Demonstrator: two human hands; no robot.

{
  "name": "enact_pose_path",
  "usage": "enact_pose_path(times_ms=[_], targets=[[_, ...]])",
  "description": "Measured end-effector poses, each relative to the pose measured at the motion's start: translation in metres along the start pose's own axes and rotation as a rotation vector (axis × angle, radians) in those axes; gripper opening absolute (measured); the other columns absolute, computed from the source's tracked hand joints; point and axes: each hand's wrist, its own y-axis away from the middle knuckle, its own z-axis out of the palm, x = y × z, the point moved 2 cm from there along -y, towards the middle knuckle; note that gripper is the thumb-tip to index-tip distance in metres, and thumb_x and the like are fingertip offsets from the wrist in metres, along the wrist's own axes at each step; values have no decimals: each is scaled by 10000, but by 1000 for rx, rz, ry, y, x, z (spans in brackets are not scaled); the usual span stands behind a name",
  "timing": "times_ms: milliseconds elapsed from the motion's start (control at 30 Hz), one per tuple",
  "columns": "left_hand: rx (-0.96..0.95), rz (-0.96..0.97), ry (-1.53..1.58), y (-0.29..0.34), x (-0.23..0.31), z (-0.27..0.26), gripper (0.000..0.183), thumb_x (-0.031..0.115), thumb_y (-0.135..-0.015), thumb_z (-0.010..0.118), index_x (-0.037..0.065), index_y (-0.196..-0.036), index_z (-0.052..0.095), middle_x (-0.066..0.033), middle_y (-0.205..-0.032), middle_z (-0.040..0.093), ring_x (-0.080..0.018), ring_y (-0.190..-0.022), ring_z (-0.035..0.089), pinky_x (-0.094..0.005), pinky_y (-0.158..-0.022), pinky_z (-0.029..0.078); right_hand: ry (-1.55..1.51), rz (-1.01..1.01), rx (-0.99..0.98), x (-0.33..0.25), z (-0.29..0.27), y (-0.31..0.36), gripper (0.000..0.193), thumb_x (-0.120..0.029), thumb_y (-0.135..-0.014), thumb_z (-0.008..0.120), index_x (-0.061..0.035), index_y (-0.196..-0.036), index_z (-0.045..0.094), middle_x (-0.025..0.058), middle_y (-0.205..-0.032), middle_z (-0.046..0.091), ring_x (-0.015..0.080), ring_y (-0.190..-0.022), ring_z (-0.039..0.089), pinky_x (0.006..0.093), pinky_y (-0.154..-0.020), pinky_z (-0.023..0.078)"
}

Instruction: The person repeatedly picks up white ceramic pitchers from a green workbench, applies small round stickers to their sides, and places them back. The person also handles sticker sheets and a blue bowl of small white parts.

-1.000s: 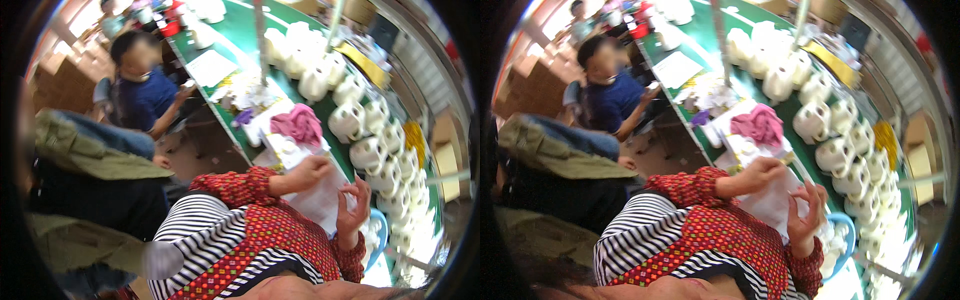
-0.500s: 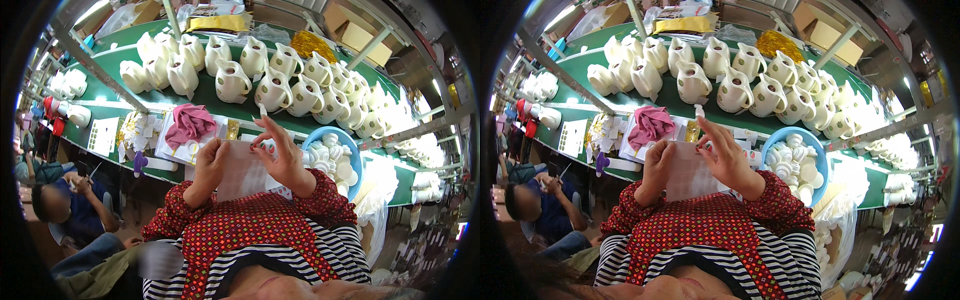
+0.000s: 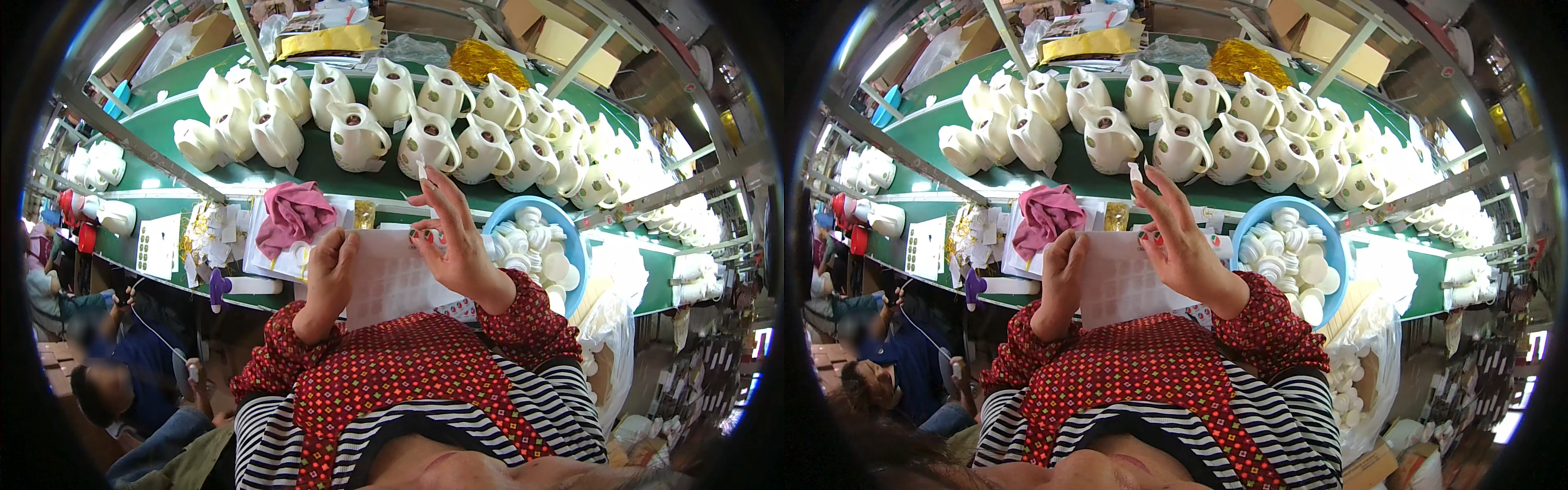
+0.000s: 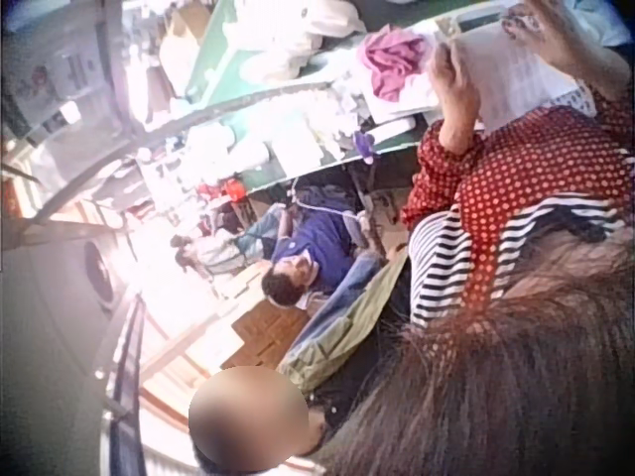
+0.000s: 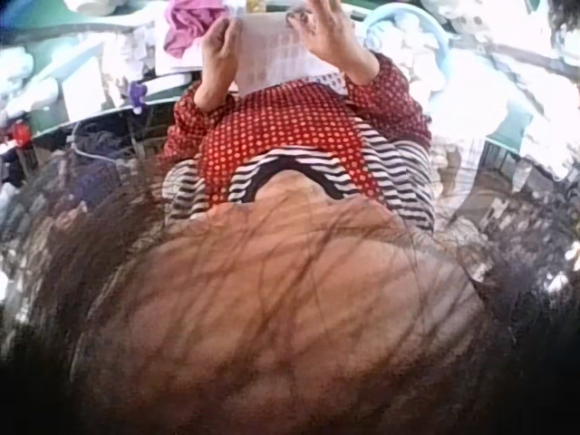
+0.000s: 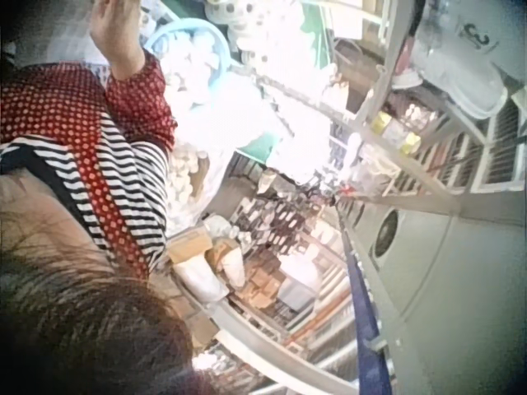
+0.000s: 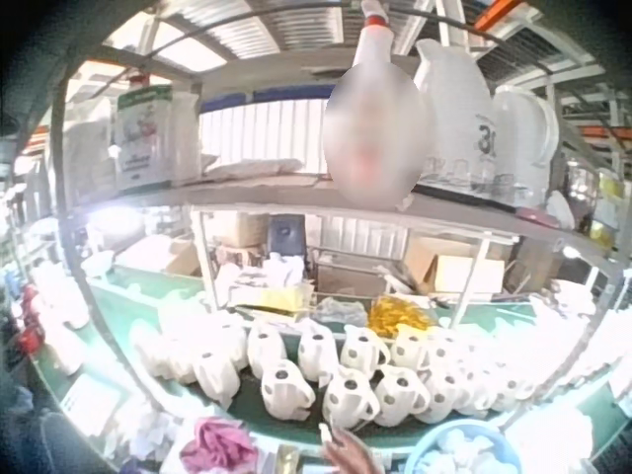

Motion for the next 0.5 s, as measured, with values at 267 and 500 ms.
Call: enact_pose_path(times_ms=[267,500], targets=[[30,-168,76,-2,-32,-5,279,200,-1053,582,-19,-882,586,-3,-731,490,-85,-726,457,-319,-619,406,-9,-51,6,-4,23,10,899,186,-847,681,-154,-1613,354,254,-1647,226,315,-1247,625,317,-791,640],[280,-18,-242,-35,-106,-89,164,134,-998,627,-24,-975,662,-127,-770,639,-186,-701,575,-351,-663,475,-239,56,64,-21,0,7,1102,222,-782,689,-113,-1657,109,216,-1717,101,329,-1319,551,316,-801,628]])
